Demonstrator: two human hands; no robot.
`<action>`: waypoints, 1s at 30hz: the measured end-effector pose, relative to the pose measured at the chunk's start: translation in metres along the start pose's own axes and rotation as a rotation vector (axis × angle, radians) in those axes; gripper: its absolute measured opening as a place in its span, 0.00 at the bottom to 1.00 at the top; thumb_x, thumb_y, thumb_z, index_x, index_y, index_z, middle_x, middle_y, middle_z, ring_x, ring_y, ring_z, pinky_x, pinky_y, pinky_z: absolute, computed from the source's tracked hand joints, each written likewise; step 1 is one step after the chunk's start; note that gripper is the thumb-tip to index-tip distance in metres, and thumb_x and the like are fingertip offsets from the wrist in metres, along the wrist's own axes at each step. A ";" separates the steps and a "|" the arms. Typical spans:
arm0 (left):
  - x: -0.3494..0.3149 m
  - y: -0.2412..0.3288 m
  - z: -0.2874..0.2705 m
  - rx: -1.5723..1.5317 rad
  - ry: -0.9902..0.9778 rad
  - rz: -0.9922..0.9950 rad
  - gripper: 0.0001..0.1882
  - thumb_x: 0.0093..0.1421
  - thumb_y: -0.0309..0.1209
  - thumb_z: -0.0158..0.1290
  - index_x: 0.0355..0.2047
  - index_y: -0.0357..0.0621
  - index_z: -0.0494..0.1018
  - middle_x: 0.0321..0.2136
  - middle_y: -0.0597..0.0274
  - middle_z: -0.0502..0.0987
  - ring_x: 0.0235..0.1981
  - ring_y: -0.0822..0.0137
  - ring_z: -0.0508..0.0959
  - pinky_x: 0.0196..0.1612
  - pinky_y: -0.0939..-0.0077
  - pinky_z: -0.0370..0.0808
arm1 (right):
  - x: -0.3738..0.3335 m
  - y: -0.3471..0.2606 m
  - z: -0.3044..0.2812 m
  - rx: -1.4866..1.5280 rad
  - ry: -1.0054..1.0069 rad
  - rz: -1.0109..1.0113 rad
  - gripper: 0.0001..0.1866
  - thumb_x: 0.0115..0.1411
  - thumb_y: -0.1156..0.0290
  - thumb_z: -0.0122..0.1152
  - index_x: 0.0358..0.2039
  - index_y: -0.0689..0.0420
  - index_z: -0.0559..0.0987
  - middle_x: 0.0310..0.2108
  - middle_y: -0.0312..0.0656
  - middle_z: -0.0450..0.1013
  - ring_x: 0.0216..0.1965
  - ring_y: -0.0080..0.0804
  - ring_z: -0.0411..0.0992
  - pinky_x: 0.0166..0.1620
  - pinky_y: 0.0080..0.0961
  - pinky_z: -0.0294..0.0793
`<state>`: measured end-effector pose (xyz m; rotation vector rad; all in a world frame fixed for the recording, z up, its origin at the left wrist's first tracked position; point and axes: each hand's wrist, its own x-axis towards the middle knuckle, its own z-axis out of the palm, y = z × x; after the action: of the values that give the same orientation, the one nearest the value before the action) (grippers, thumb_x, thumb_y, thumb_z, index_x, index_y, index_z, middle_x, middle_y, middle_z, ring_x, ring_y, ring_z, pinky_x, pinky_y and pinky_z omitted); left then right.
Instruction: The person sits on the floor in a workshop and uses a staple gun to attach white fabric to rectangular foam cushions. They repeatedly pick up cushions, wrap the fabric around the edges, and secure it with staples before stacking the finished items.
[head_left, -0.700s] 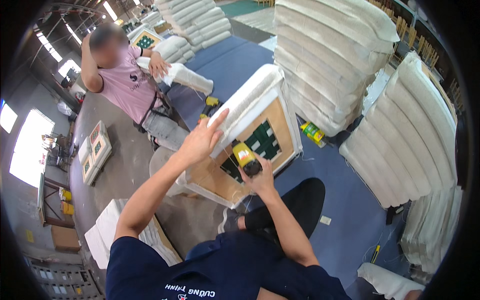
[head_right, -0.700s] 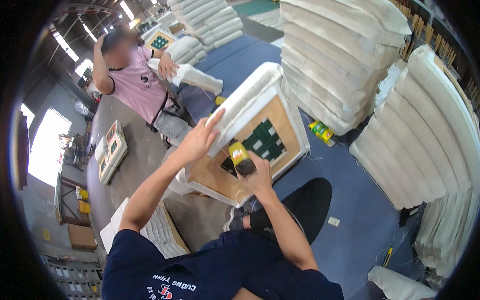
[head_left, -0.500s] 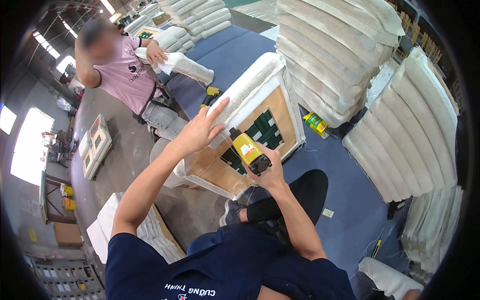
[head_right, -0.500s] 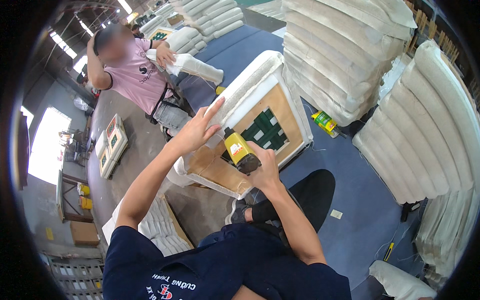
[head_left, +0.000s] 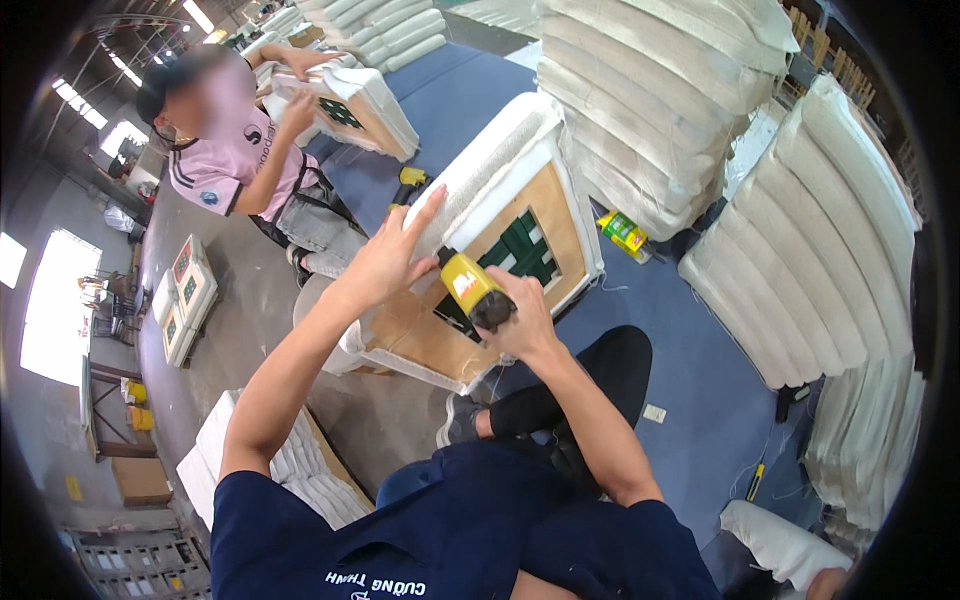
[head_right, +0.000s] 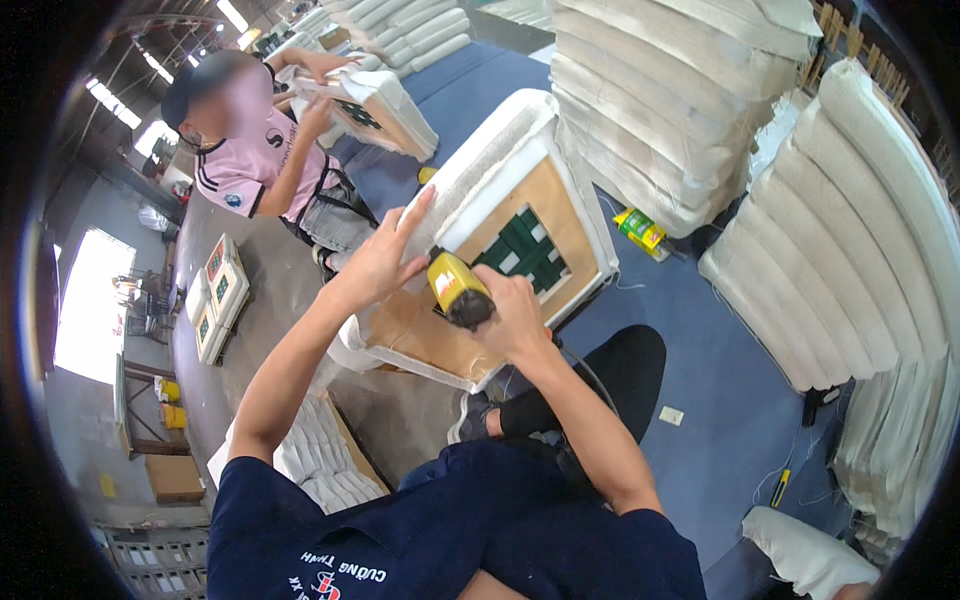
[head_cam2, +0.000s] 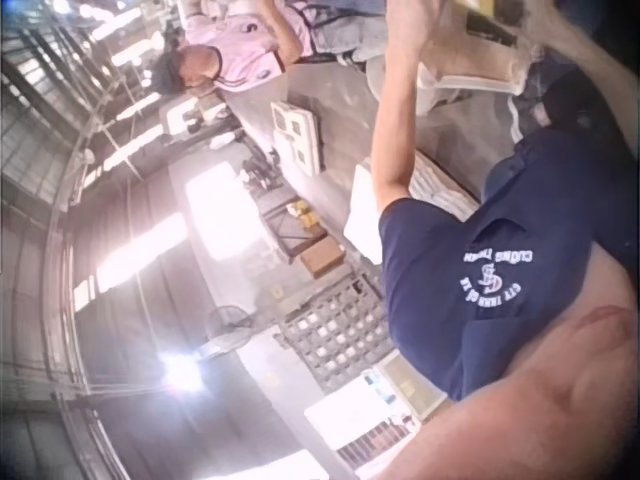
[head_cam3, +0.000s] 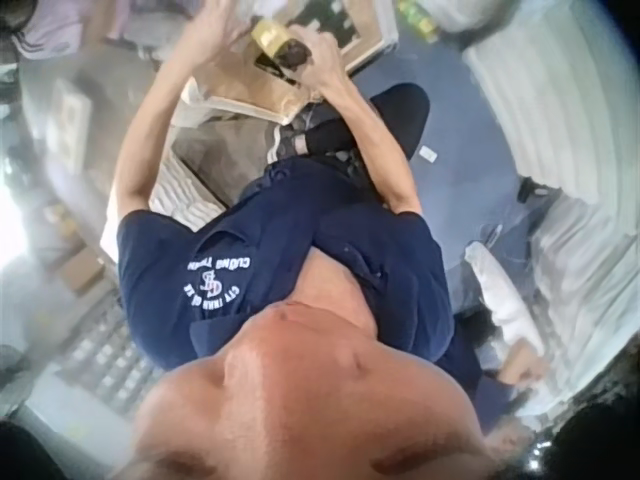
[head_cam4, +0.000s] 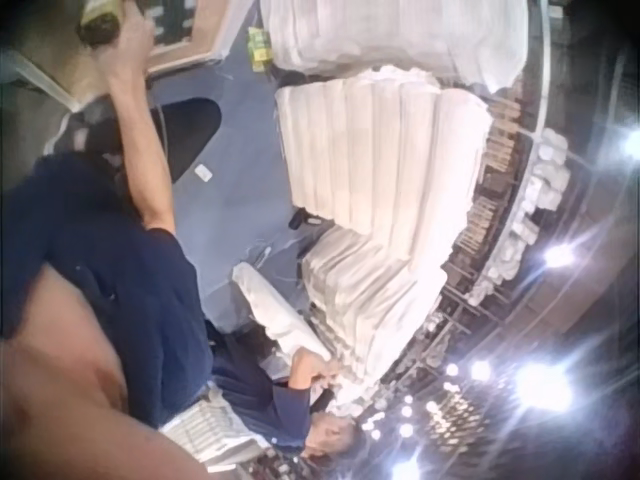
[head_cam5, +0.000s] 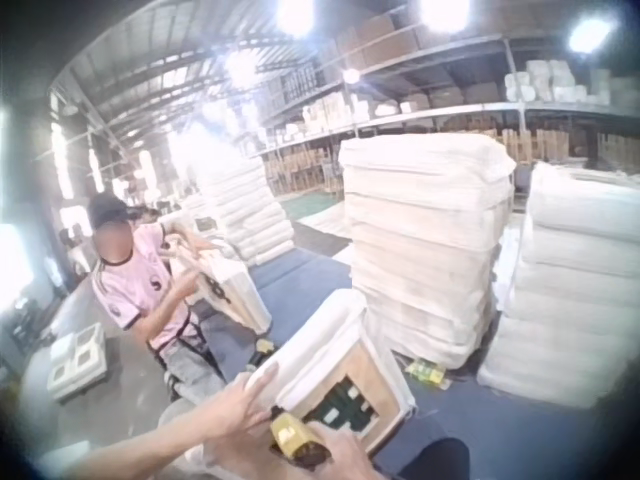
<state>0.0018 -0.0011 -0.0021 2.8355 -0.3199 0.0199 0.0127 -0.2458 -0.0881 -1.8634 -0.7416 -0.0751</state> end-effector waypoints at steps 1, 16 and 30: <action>-0.002 0.000 -0.002 -0.009 0.000 0.019 0.64 0.59 0.26 0.71 0.84 0.68 0.40 0.64 0.40 0.68 0.63 0.34 0.75 0.65 0.48 0.76 | -0.004 -0.009 -0.004 0.070 -0.008 0.021 0.25 0.44 0.70 0.82 0.43 0.58 0.83 0.32 0.57 0.82 0.40 0.61 0.82 0.39 0.44 0.81; -0.075 -0.134 0.014 -0.557 -0.121 -0.291 0.53 0.65 0.45 0.69 0.81 0.46 0.52 0.70 0.54 0.70 0.70 0.61 0.69 0.72 0.65 0.66 | -0.232 0.116 -0.153 -0.503 0.300 0.730 0.26 0.59 0.56 0.80 0.53 0.54 0.83 0.43 0.55 0.86 0.48 0.60 0.84 0.49 0.49 0.82; -0.128 0.004 0.046 -1.307 0.001 -0.235 0.40 0.76 0.39 0.55 0.82 0.42 0.52 0.75 0.47 0.63 0.77 0.58 0.62 0.76 0.60 0.62 | -0.169 0.035 -0.089 0.290 0.209 0.428 0.11 0.76 0.70 0.63 0.51 0.64 0.83 0.44 0.37 0.83 0.46 0.23 0.80 0.51 0.23 0.79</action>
<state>-0.1244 0.0101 -0.0505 1.5515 0.0355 -0.1707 -0.0794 -0.4069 -0.1447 -1.6655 -0.1881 0.1062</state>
